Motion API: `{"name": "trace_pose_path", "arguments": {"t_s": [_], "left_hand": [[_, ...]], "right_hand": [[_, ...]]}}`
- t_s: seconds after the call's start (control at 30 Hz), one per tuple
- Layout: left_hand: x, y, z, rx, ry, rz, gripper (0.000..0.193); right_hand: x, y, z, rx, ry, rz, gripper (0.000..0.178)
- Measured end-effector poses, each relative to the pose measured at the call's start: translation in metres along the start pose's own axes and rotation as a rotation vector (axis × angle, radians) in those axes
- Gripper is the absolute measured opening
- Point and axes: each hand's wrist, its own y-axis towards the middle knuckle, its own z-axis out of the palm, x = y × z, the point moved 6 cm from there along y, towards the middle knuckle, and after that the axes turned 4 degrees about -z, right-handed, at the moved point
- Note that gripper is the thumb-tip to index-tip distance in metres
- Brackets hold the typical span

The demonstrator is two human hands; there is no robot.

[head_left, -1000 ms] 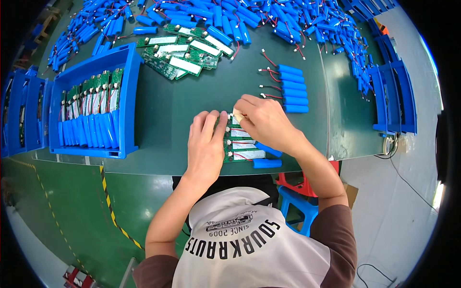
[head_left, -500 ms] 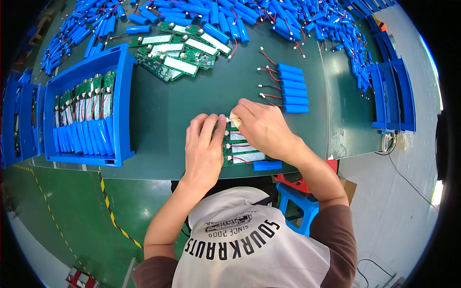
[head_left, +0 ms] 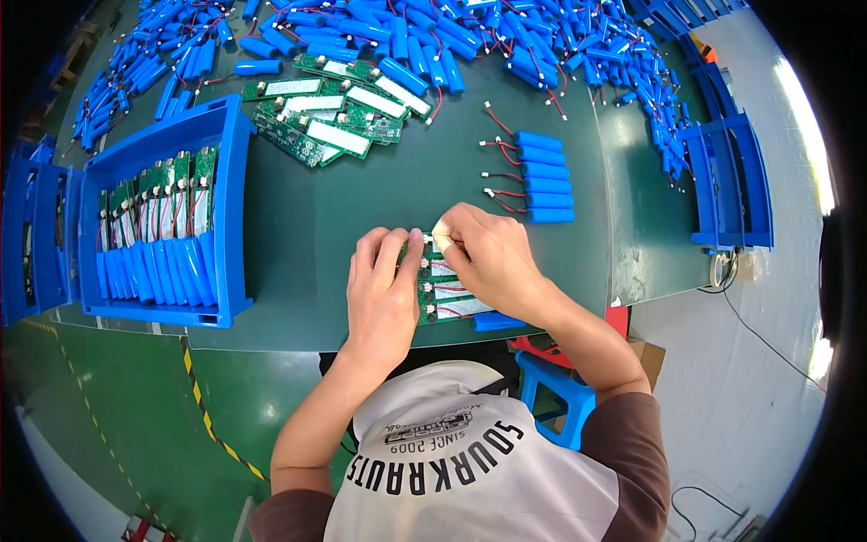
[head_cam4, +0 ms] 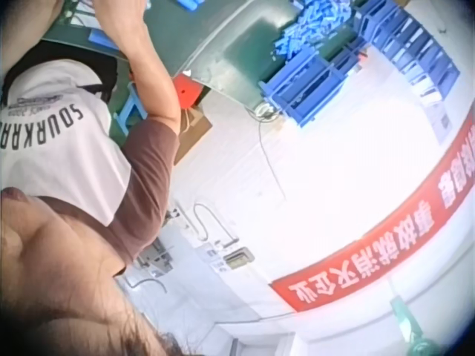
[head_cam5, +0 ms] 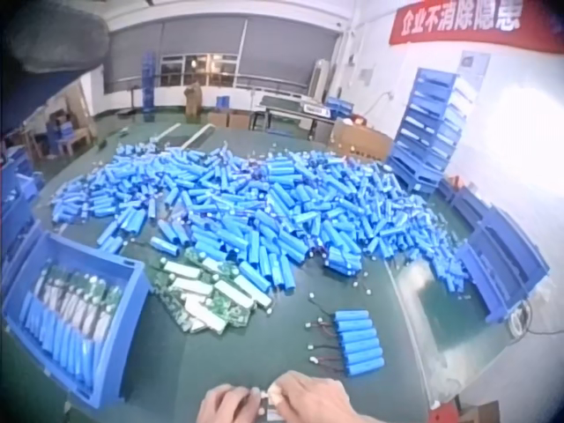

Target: The person aligns battery packs, connects their wire connectors to circuit boards, and places the assembled units into a blue storage crate by hand before connecting more batteries to circuit boards.

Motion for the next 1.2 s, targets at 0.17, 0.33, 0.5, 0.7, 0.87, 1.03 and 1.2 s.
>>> {"name": "trace_pose_path", "arguments": {"t_s": [0.17,0.33,0.5,0.7,0.87,1.03,1.2], "left_hand": [[0.001,-0.001,0.0,0.008,0.003,0.004,0.043],[0.001,0.001,0.0,0.013,-0.022,0.0,0.042],[0.001,0.006,0.001,0.037,-0.058,0.006,0.042],[0.005,0.006,-0.007,0.004,-0.049,-0.01,0.036],[0.024,0.039,-0.031,-0.035,-0.058,-0.03,0.026],[0.035,0.098,-0.044,-0.125,0.468,0.315,0.028],[0.031,0.092,-0.035,-0.243,0.5,0.466,0.018]], "right_hand": [[0.011,0.005,0.001,0.014,-0.103,-0.094,0.011],[0.006,0.008,0.003,0.013,-0.06,-0.116,0.011],[-0.001,0.007,0.007,0.029,0.029,0.06,0.01],[0.026,-0.005,-0.002,-0.051,-0.194,-0.014,0.015],[-0.025,-0.014,-0.05,-0.197,-0.202,0.261,0.019],[-0.043,-0.016,-0.042,-0.171,-0.41,0.041,0.015],[-0.047,-0.019,-0.052,-0.248,-0.102,-0.015,0.011]]}}
